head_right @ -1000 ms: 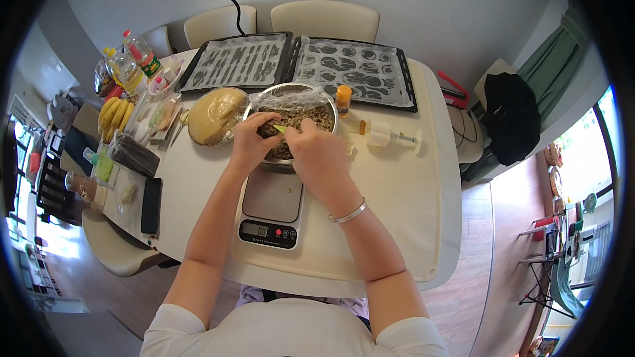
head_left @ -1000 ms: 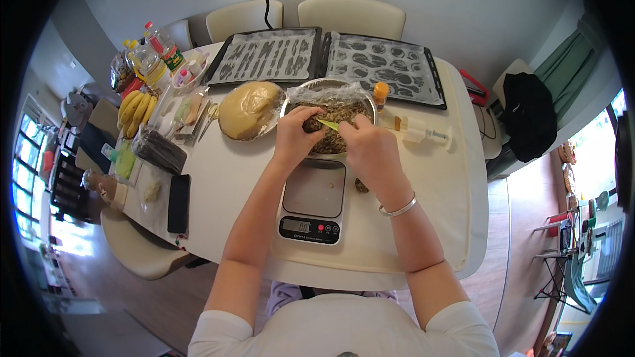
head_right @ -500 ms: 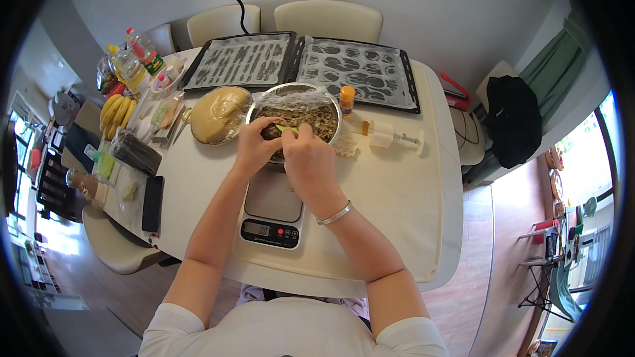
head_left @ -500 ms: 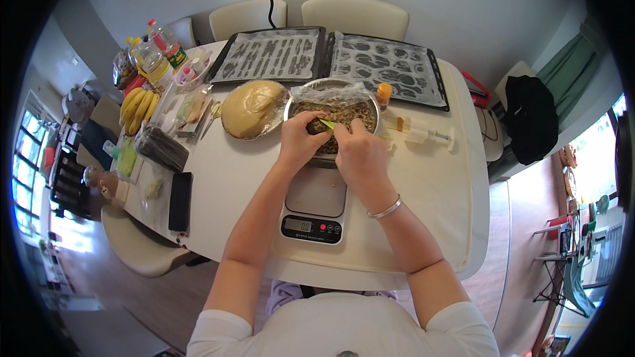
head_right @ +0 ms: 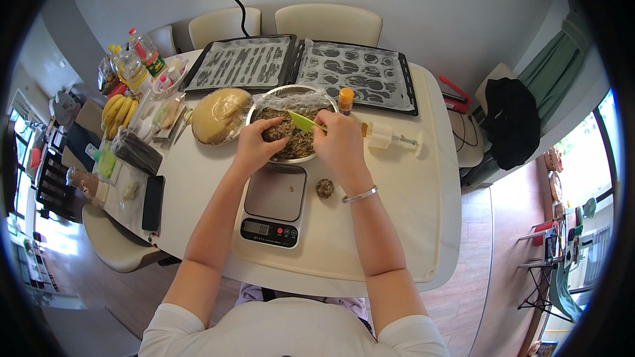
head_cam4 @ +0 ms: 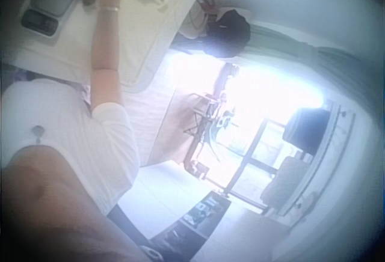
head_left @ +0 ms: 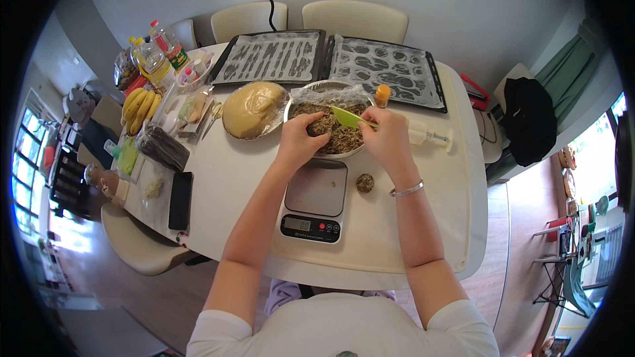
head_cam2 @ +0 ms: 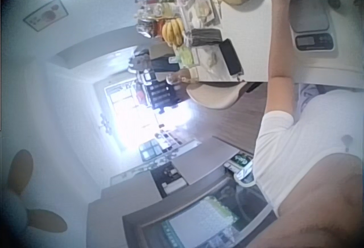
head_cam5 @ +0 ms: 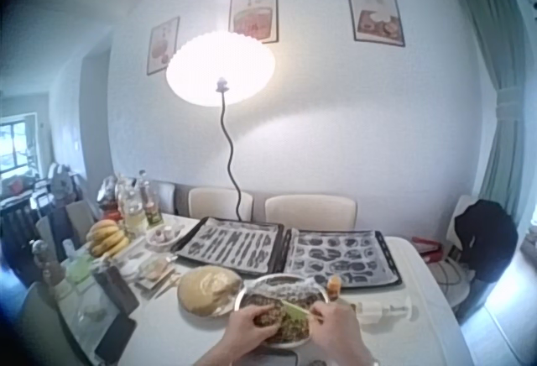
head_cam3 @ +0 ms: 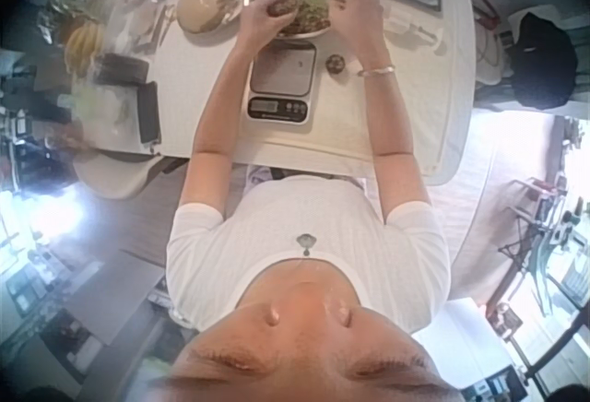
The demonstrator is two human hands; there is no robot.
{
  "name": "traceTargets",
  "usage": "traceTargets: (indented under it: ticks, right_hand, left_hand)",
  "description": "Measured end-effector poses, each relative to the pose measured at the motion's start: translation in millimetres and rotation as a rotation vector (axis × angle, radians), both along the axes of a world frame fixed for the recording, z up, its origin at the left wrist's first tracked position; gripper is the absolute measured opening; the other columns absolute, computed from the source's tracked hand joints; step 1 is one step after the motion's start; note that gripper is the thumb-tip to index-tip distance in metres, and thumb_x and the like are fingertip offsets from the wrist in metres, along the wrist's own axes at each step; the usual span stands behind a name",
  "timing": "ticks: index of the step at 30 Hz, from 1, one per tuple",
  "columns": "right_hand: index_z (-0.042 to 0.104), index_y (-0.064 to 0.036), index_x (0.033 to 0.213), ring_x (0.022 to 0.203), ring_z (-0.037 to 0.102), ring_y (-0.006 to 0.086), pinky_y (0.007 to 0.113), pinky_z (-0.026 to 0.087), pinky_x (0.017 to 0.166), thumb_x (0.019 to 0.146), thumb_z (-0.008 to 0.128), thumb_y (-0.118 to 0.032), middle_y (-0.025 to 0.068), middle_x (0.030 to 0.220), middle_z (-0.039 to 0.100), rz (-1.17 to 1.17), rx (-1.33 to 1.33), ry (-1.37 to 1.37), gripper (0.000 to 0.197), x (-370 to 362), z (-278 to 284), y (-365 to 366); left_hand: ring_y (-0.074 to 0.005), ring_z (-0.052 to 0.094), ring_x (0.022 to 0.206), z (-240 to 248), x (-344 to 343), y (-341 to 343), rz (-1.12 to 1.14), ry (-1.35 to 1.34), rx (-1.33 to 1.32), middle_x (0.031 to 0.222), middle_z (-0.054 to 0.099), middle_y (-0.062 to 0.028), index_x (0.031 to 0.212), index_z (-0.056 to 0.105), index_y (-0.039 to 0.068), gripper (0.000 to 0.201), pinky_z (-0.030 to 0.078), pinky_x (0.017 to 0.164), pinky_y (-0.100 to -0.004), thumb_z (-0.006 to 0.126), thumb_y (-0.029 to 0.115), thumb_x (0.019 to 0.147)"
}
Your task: The person scoops a brown mixture from a bowl, weighs it on a digital scale, and rolls it into a ball by hand.
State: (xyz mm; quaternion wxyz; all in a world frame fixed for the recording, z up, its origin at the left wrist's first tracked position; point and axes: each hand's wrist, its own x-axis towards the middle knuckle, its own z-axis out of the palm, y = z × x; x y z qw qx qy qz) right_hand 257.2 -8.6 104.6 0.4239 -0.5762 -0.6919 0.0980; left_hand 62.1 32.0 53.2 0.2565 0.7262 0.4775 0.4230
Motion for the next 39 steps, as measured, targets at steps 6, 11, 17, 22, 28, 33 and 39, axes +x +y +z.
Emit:
traceTargets:
  ticks: [6,11,17,22,28,33,39]
  right_hand:
    - [0.063,-0.0038,0.082,0.07,0.061,0.0334,0.042,0.047,0.063,0.077,0.066,-0.006,0.0134,0.072,0.062,0.115,0.117,-0.023,0.006,-15,12,-13]
    - [0.065,-0.0032,0.082,0.067,0.062,0.0322,0.041,0.047,0.061,0.077,0.066,-0.007,0.0142,0.07,0.063,0.02,0.07,-0.027,0.006,1,-3,5]
    - [0.068,-0.0021,0.083,0.064,0.066,0.0251,0.034,0.05,0.061,0.078,0.069,-0.01,0.0132,0.07,0.067,0.073,-0.085,0.128,0.01,21,-3,10]
    - [0.069,-0.0029,0.085,0.065,0.067,0.0225,0.033,0.05,0.062,0.078,0.069,-0.013,0.0112,0.072,0.068,0.047,-0.179,0.09,0.012,27,1,9]
    - [0.07,-0.0029,0.084,0.065,0.066,0.0202,0.032,0.05,0.062,0.078,0.071,-0.014,0.0112,0.074,0.069,0.053,-0.198,0.09,0.013,31,-4,14]
    - [0.07,-0.0017,0.085,0.065,0.067,0.019,0.03,0.05,0.062,0.077,0.072,-0.013,0.0114,0.075,0.07,0.062,-0.168,0.115,0.014,33,-8,17]
    - [0.07,-0.0003,0.085,0.066,0.067,0.0172,0.029,0.05,0.062,0.077,0.074,-0.014,0.0107,0.074,0.07,0.098,-0.185,0.176,0.016,44,-20,27]
  left_hand:
    - [-0.0207,0.065,0.095,6,0,1,-0.041,0.141,0.007,0.106,0.068,-0.0147,0.117,0.065,0.0,0.05,0.049,0.085,-0.0298,0.078,0.012,0.07]
    - [-0.0194,0.064,0.094,22,-1,-17,-0.138,0.024,-0.048,0.104,0.068,-0.0111,0.114,0.065,0.001,0.046,0.049,0.086,-0.0294,0.077,0.008,0.07]
    - [-0.0194,0.062,0.094,36,-16,-50,-0.159,0.169,-0.092,0.103,0.065,-0.0074,0.107,0.068,0.005,0.04,0.049,0.085,-0.0289,0.08,0.005,0.069]
    - [-0.0224,0.059,0.094,14,-29,-78,-0.324,0.168,-0.004,0.104,0.06,-0.0077,0.106,0.068,0.005,0.044,0.05,0.082,-0.0316,0.085,0.007,0.064]
    - [-0.0254,0.059,0.096,0,-30,-80,-0.355,0.253,0.068,0.101,0.06,-0.0086,0.105,0.068,0.005,0.048,0.05,0.081,-0.0339,0.087,0.016,0.062]
    - [-0.0269,0.059,0.094,18,-31,-79,-0.275,0.221,0.225,0.1,0.062,-0.0093,0.104,0.069,0.004,0.045,0.05,0.079,-0.0349,0.085,0.021,0.065]
    - [-0.0268,0.06,0.086,38,-27,-33,-0.1,0.149,0.319,0.089,0.066,-0.0111,0.098,0.071,0.003,0.017,0.048,0.076,-0.0349,0.066,0.017,0.089]
